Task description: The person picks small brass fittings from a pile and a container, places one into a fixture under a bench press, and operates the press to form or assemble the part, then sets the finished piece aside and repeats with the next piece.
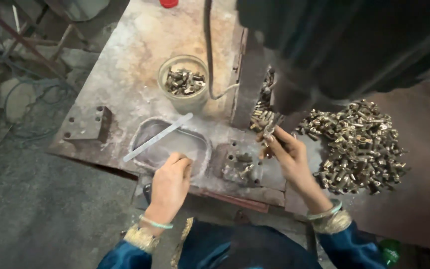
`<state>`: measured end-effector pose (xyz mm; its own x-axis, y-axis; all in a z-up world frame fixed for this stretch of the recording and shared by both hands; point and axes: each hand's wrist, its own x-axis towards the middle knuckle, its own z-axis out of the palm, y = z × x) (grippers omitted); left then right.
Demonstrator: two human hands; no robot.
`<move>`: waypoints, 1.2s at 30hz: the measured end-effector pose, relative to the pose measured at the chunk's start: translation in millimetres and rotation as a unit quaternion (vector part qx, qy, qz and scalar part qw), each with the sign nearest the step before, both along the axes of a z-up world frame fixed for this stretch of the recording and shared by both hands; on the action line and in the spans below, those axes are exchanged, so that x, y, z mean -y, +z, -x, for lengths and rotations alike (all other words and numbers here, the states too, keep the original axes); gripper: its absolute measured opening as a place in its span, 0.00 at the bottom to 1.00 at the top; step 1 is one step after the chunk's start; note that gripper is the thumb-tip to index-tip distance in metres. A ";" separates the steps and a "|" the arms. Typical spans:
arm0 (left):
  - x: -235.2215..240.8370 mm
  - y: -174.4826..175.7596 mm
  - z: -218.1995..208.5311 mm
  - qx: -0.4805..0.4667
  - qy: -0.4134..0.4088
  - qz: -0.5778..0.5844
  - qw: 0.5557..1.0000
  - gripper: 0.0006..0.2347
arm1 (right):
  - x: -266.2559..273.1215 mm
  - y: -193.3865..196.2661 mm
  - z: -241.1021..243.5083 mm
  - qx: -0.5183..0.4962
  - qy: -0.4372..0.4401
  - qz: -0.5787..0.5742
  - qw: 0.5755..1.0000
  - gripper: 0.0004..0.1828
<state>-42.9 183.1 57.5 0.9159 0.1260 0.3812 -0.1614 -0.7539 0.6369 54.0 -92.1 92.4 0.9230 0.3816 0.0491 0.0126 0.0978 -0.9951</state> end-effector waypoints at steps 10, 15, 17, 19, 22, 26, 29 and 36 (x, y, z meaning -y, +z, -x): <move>-24.6 -51.2 -24.3 -0.118 0.011 0.064 0.991 0.05 | -11.3 -2.2 6.2 0.030 -0.097 0.029 0.994 0.20; -10.1 -57.5 -13.6 -0.286 -0.048 0.523 0.802 0.10 | -6.1 -8.8 3.8 0.026 -0.071 0.003 0.997 0.21; 26.0 -48.0 -3.3 -0.269 -0.098 0.529 0.799 0.09 | -12.4 -5.2 10.8 0.027 -0.115 0.016 0.993 0.20; 49.0 -42.2 3.7 -0.215 -0.106 0.481 0.843 0.08 | -9.6 5.7 9.0 0.025 -0.109 0.046 0.993 0.21; 64.6 -32.1 10.2 -0.110 -0.114 0.349 0.924 0.07 | -7.1 -8.3 5.1 0.015 -0.097 0.044 0.994 0.19; 71.0 -27.8 10.4 -0.047 -0.100 0.233 0.966 0.07 | -8.6 1.1 8.0 0.032 -0.104 0.070 0.992 0.18; 77.3 -33.7 0.5 -0.025 -0.126 0.188 0.974 0.06 | -3.4 -15.9 1.1 0.001 -0.071 -0.039 0.997 0.20; 80.4 8.4 -27.9 0.029 -0.103 0.108 0.988 0.08 | -9.0 -0.4 2.4 0.014 -0.076 0.016 0.997 0.19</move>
